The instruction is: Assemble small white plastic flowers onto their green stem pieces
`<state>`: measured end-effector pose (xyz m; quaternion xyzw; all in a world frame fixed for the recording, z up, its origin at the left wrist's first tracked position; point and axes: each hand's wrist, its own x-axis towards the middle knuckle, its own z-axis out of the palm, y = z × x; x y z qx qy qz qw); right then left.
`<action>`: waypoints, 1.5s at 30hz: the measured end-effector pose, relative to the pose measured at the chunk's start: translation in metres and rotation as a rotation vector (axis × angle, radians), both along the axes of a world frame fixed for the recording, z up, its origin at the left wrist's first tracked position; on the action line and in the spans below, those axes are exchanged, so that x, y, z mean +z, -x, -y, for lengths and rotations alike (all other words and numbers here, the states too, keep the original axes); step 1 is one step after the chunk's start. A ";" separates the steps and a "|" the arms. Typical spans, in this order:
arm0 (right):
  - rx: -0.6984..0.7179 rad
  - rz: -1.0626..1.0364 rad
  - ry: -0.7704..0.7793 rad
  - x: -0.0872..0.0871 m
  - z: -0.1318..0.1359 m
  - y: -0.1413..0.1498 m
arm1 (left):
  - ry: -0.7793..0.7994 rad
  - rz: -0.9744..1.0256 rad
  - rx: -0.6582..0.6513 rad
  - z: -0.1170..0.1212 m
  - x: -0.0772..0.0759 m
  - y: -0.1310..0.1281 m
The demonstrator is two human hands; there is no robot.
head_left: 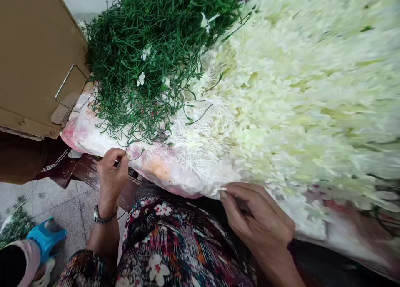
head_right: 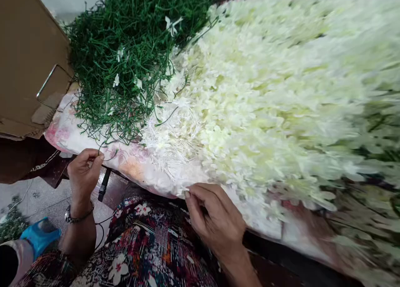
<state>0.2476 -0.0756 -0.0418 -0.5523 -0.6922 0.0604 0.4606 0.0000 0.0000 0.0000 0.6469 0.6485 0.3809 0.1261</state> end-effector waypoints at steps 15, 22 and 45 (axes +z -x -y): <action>0.341 -0.429 0.196 0.041 0.007 -0.006 | 0.605 0.580 -0.879 0.033 -0.012 -0.086; 0.254 -0.317 0.128 0.034 0.012 -0.007 | 0.431 0.368 -0.938 0.037 -0.010 -0.097; 0.125 -0.372 0.177 0.034 0.016 -0.018 | 0.476 0.380 -0.764 0.046 -0.010 -0.103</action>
